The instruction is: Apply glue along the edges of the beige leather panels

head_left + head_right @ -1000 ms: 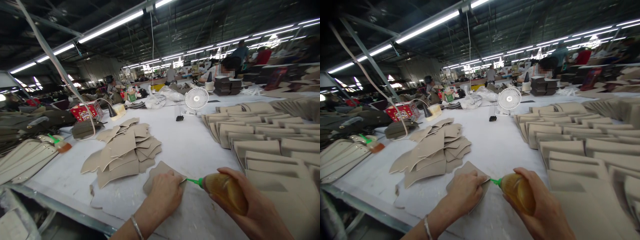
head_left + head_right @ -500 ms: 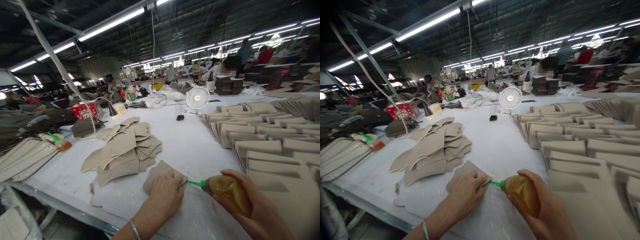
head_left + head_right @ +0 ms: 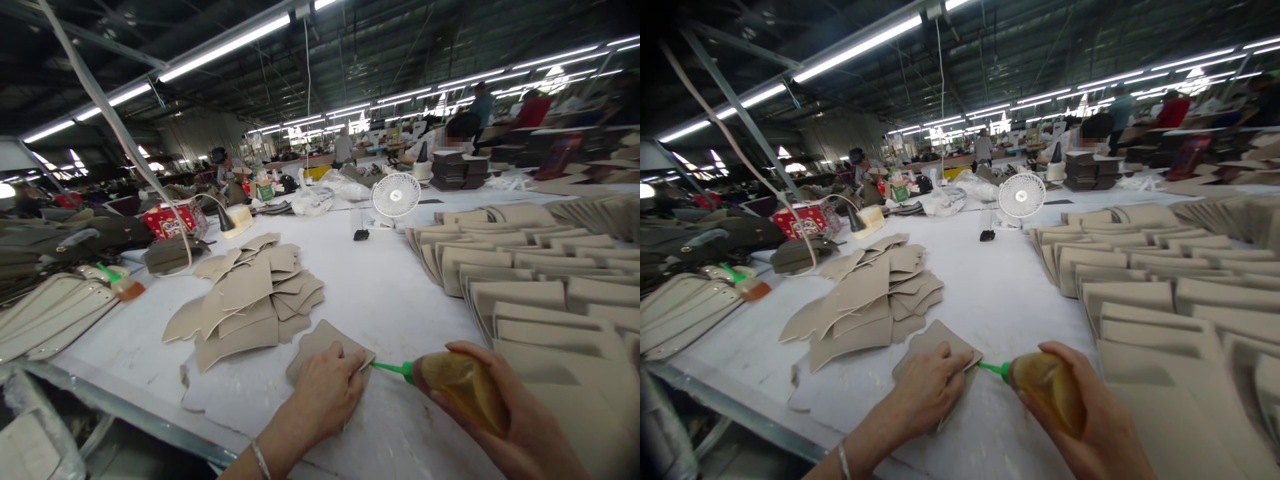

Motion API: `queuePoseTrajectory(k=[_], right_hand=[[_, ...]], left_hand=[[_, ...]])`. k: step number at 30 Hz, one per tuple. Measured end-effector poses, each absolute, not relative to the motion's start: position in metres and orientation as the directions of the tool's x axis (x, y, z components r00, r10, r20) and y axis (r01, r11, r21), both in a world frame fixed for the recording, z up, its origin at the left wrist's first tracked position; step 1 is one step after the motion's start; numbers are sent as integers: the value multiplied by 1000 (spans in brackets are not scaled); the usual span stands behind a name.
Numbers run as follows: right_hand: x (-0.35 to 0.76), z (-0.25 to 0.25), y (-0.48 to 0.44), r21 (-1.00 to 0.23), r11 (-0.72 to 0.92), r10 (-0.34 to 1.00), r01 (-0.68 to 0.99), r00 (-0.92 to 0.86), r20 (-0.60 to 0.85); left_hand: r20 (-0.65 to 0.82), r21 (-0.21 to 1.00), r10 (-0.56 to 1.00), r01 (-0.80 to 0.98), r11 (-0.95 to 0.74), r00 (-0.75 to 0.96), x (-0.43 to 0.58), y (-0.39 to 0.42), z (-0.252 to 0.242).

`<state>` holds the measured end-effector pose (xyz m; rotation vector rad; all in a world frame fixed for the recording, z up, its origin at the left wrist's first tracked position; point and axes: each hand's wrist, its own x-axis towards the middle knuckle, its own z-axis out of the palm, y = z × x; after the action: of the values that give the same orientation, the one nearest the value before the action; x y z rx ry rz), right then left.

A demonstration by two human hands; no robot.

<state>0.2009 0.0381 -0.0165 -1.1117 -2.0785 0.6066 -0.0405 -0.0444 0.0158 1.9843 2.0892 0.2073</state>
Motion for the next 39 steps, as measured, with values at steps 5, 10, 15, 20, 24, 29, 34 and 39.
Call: queuePoseTrajectory(k=[5, 10, 15, 20, 24, 29, 34, 39], right_hand=[[202, -22, 38, -725, 456, 882, 516, -369, 292], [203, -27, 35, -785, 406, 888, 468, -407, 216], [204, -27, 32, -832, 335, 916, 442, -361, 177], [206, -34, 30, -855, 326, 884, 403, -451, 124], [205, -35, 28, -881, 235, 940, 412, -325, 99], [193, -19, 6, -927, 180, 930, 328, -365, 51], [185, -9, -1, -928, 125, 968, 350, -248, 37], [182, -8, -10, -953, 134, 957, 270, -285, 54]], left_hand=[[-86, 282, 995, 957, 63, -40, -41, -45, 15], [-88, 298, 996, 953, 51, -26, -42, -46, 17], [-111, 353, 994, 934, 57, -19, -45, -46, 15], [-107, 429, 994, 903, 31, 17, -49, -47, 13], [-118, 427, 993, 903, 41, 11, -49, -49, 15], [-120, 433, 993, 900, 46, 8, -48, -51, 14], [-127, 438, 992, 898, 47, 10, -48, -51, 13], [-107, 464, 994, 885, 37, 14, -48, -51, 11]])
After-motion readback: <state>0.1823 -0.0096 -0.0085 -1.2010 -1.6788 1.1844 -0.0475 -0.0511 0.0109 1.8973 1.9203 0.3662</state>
